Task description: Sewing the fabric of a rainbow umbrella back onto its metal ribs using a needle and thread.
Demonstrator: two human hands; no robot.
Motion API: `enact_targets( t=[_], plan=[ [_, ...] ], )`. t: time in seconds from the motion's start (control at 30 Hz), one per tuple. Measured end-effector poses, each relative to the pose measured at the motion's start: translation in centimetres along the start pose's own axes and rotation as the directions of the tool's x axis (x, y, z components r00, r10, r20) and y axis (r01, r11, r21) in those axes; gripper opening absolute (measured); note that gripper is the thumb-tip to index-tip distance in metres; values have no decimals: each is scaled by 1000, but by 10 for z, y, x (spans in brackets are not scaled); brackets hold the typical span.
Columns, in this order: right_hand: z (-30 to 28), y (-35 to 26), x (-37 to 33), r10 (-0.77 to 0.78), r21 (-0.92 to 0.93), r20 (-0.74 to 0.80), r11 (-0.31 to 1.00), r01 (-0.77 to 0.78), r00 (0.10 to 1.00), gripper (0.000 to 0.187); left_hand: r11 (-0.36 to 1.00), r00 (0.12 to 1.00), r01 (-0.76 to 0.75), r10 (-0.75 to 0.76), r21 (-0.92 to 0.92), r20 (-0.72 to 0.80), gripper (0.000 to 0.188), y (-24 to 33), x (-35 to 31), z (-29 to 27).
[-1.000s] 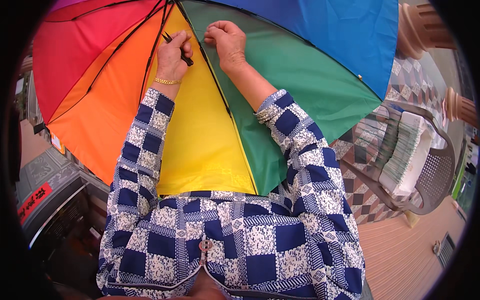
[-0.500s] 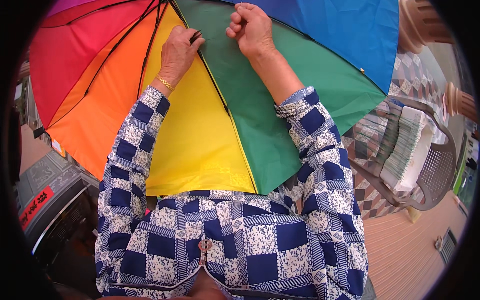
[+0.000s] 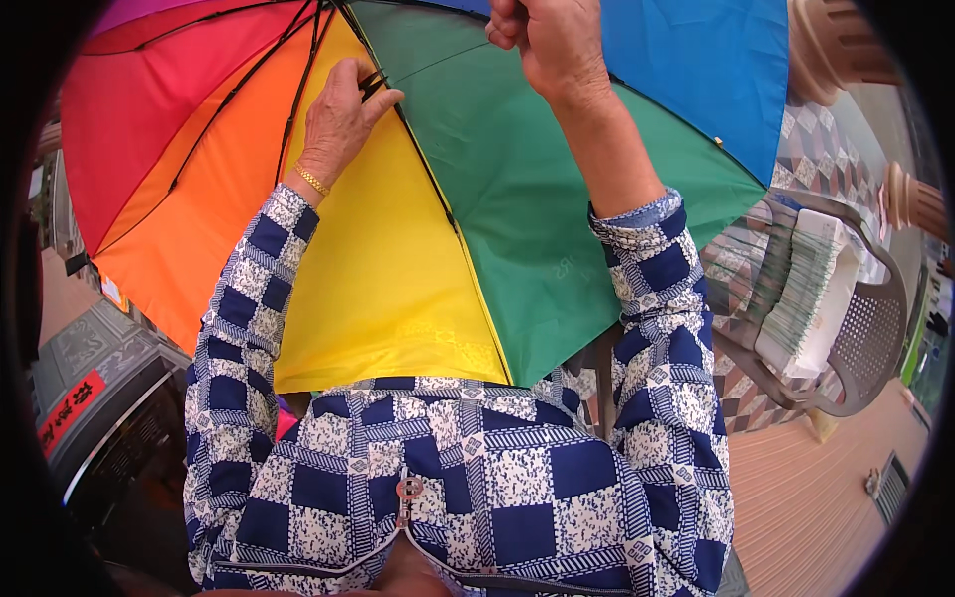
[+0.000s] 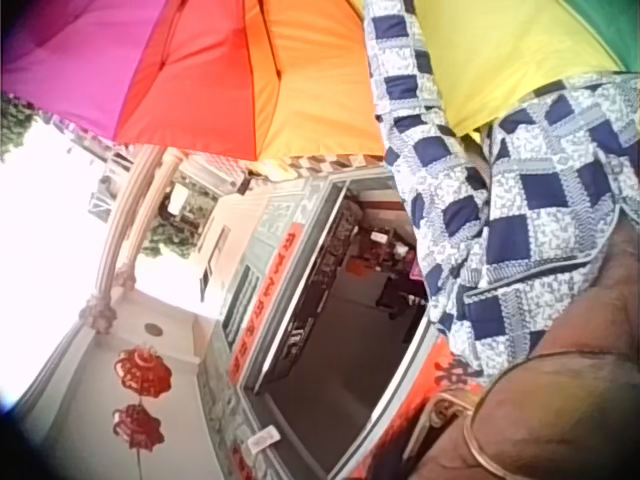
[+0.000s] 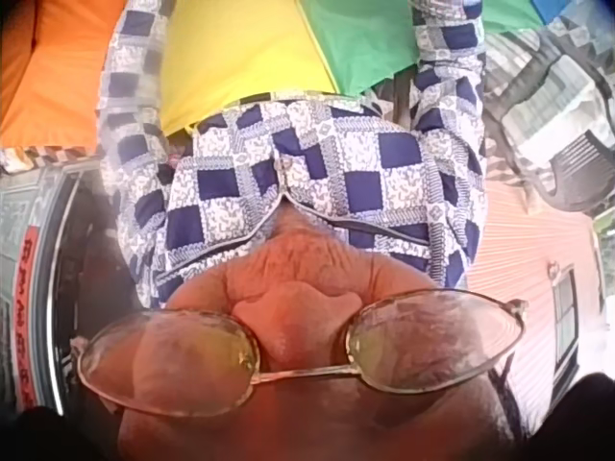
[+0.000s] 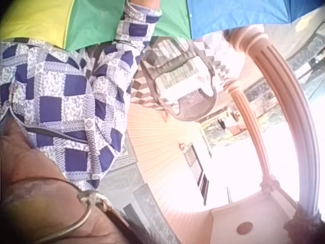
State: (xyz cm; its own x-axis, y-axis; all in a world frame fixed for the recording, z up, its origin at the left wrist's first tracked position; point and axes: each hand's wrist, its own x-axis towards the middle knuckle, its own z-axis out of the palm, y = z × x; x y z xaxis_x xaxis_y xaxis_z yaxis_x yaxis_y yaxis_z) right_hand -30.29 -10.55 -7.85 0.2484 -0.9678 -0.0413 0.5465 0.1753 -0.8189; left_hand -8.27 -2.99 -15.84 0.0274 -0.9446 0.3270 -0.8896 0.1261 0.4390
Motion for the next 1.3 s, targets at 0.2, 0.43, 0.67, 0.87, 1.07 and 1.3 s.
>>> enact_targets(
  t=[0.2,0.43,0.67,0.87,1.07,1.3],
  plan=[
    [-8,-3,-15,12,-33,102,999,-9,995,7,947,942,-193,105,258,319,22,8,8,-22],
    [4,-9,-29,-5,-24,155,1000,9,988,7,879,888,-294,106,375,447,20,20,18,-25],
    [-1,-16,-36,49,-94,207,995,-30,977,6,914,910,-227,75,337,408,20,16,19,-19],
    [-47,-10,-109,490,-676,353,723,-145,797,17,888,980,83,-154,-452,-123,20,6,56,-39],
    [-71,-51,-199,810,-948,317,289,134,492,23,310,910,-195,-297,-931,-289,21,30,94,-71],
    [-91,-53,-239,708,-908,391,189,375,588,18,347,981,-154,-61,-925,-186,21,61,97,-86]
  ],
)
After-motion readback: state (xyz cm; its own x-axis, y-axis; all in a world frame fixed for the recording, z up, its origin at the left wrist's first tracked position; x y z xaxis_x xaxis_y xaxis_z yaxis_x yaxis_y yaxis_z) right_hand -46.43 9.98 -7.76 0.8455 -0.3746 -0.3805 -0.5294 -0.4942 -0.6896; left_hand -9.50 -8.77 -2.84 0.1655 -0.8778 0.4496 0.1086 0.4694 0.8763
